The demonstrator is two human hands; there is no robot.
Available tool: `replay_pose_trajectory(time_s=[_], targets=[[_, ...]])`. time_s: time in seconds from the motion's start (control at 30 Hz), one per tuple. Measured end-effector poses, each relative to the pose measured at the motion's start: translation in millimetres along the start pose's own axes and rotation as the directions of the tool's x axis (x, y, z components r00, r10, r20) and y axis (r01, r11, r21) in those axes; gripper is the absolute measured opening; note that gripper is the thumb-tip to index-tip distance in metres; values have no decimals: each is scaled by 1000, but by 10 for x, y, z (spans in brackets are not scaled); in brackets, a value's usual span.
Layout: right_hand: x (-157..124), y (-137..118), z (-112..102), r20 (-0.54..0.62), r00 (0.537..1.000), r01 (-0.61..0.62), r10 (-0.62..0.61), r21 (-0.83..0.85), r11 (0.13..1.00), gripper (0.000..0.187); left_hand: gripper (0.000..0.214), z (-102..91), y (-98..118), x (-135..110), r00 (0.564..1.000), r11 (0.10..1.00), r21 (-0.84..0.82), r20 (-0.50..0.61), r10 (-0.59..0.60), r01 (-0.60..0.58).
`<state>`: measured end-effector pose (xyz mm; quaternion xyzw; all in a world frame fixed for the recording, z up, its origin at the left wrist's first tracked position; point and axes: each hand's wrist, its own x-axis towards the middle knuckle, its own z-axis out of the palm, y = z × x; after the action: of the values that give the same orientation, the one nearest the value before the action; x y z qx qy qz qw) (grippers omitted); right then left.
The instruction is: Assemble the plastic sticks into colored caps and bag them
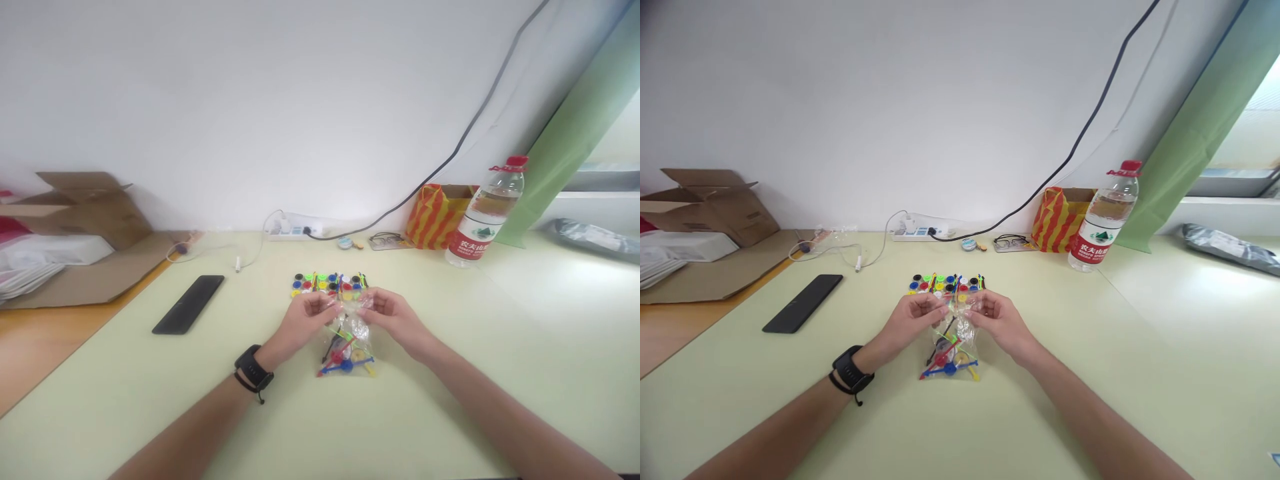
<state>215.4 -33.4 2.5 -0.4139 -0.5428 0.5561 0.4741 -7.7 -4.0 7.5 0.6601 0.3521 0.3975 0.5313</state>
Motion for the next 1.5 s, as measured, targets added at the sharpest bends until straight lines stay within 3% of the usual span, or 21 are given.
replay_pose_trajectory(time_s=[0.2,0.33,0.5,0.63,0.73,0.9,1.1,1.27,1.5], targets=[[38,-1,-85,-43,999,10,-12,-45,999,33,28,-161,-60,84,997,999,-36,-75,-18,15],[66,46,-131,-50,998,-40,40,14,999,31,27,-252,-136,114,998,993,-109,-44,-43,38],[106,127,-162,-69,994,-81,89,122,989,24,19,-266,-176,98,998,985,-166,-35,-58,51],[123,131,-147,-49,995,-77,86,166,983,29,18,-235,-163,92,996,984,-175,-63,-56,45],[96,92,-108,-67,997,-39,46,98,994,39,24,-193,-133,93,997,983,-182,-75,-21,7],[36,42,-46,-75,994,72,-78,-77,994,35,28,-124,-92,89,987,998,-58,-162,9,-18],[31,29,-44,-82,986,132,-142,-113,985,33,30,-123,-75,70,999,1000,7,-48,-13,14],[12,-15,19,-17,997,75,-77,-121,990,34,25,-82,-84,47,1000,1000,-7,15,12,-12],[22,3,25,-39,998,44,-51,-150,988,32,25,-108,-84,49,999,999,16,10,31,-31]])
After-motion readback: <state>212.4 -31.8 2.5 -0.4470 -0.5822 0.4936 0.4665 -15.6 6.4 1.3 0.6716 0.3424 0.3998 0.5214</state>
